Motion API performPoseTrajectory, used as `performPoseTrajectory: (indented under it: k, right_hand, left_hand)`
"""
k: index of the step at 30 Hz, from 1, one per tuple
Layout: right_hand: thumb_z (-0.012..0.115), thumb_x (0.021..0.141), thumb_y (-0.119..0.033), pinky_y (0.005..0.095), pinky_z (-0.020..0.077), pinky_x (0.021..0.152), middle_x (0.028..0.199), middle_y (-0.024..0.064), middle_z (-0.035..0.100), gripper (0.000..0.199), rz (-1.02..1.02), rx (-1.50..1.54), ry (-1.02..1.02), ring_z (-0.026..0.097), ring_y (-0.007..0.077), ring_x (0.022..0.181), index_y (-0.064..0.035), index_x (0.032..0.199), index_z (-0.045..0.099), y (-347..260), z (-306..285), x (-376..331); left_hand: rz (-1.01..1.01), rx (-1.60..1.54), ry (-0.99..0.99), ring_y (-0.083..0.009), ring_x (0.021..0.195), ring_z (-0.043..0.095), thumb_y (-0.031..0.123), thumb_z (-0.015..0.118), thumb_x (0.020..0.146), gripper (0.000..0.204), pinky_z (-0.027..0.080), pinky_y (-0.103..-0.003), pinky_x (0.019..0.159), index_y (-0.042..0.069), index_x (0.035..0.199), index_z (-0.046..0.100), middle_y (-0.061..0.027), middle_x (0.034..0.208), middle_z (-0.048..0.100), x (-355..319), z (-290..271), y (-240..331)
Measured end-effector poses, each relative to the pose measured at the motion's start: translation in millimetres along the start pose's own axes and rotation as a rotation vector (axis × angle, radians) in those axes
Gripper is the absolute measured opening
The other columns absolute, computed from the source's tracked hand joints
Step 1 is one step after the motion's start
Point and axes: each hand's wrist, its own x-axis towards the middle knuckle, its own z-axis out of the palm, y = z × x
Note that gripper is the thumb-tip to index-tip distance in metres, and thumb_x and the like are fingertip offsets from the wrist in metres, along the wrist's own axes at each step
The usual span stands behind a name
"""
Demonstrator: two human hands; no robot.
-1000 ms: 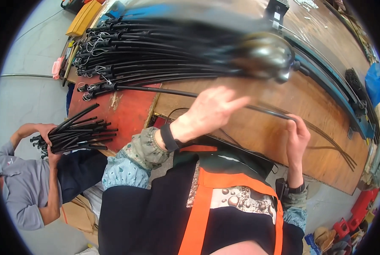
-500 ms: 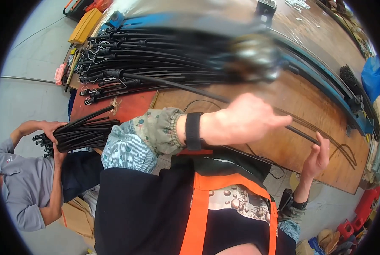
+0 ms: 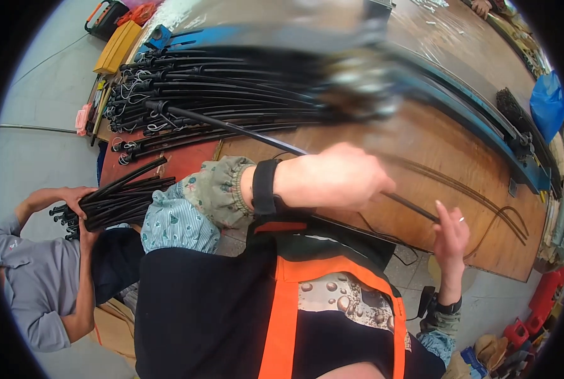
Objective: The person inserts a spring into a black rod, places the rod into a machine to press the spring inside, and then sets the rod onto a pile. This process is repeated for several rods, with the person occasionally moving the pile of finished rods to the side.
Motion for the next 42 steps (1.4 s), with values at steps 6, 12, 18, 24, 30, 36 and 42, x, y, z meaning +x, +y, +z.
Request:
performPoseTrajectory:
  k: [6,12,18,24,30,36,42]
  right_hand:
    - [0.069,0.075,-0.003,0.0334,0.0381,0.049,0.071,0.0080,0.046,0.055,-0.047,-0.184,0.016,0.049,0.0244,0.061,0.0025,0.128,0.056,-21.3,18.4,26.0]
    - [0.065,0.077,0.003,0.0365,0.0408,0.050,0.071,0.0105,0.049,0.055,-0.098,-0.229,-0.120,0.050,0.0278,0.058,0.0010,0.131,0.054,-29.8,19.7,45.3]
    - [0.067,0.081,-0.006,0.0351,0.0427,0.050,0.071,0.0094,0.052,0.030,-0.037,-0.207,0.023,0.054,0.0255,0.060,-0.0041,0.111,0.062,-37.4,42.8,59.2]
    - [0.069,0.081,-0.009,0.0356,0.0426,0.050,0.070,0.0095,0.054,0.016,0.001,-0.131,0.204,0.055,0.0268,0.060,-0.0057,0.094,0.061,-44.1,54.0,68.2]
    - [0.070,0.081,-0.009,0.0349,0.0429,0.051,0.069,0.0101,0.054,0.016,-0.072,-0.059,0.157,0.056,0.0274,0.061,-0.0044,0.095,0.061,-49.5,71.1,87.0]
    - [0.069,0.083,-0.007,0.0363,0.0431,0.053,0.070,0.0113,0.056,0.015,-0.031,0.086,0.239,0.056,0.0292,0.061,-0.0022,0.094,0.061,-53.5,74.1,97.2]
    - [0.066,0.079,0.004,0.0347,0.0463,0.058,0.077,0.0148,0.061,0.016,0.018,0.163,0.212,0.058,0.0305,0.065,0.0011,0.095,0.062,-43.0,59.9,88.9]
  left_hand:
    - [-0.090,0.084,0.072,-0.0343,0.067,0.066,0.020,0.061,0.086,0.014,0.051,-0.044,0.057,0.011,0.096,0.062,-0.0138,0.070,0.066,-4.6,3.9,-3.4]
    - [-0.104,0.143,0.097,-0.0340,0.066,0.066,0.023,0.062,0.085,0.015,0.051,-0.044,0.056,0.013,0.097,0.062,-0.0141,0.066,0.065,-19.5,5.3,-8.5]
    - [-0.091,0.239,0.188,-0.0287,0.075,0.067,0.023,0.063,0.085,0.016,0.050,-0.040,0.063,0.015,0.098,0.063,-0.0106,0.079,0.067,-6.1,16.3,-5.8]
    - [-0.201,0.253,1.083,-0.0253,0.086,0.061,0.008,0.067,0.078,0.025,0.049,-0.037,0.075,0.009,0.102,0.060,-0.0077,0.095,0.060,-92.8,-10.7,-24.7]
    - [-0.796,0.069,1.755,-0.0174,0.103,0.056,-0.005,0.059,0.086,0.036,0.046,-0.030,0.090,0.002,0.118,0.045,-0.0115,0.113,0.056,-241.1,-31.9,-103.3]
    - [-0.934,0.041,1.884,-0.0206,0.115,0.048,-0.006,0.060,0.084,0.048,0.043,-0.033,0.097,0.002,0.127,0.040,-0.0125,0.127,0.046,-265.5,-14.0,-136.1]
    - [-0.223,-0.037,1.666,-0.0223,0.093,0.058,-0.002,0.062,0.080,0.046,0.047,-0.036,0.088,0.005,0.123,0.050,-0.0100,0.107,0.058,-184.3,-26.9,-30.9]
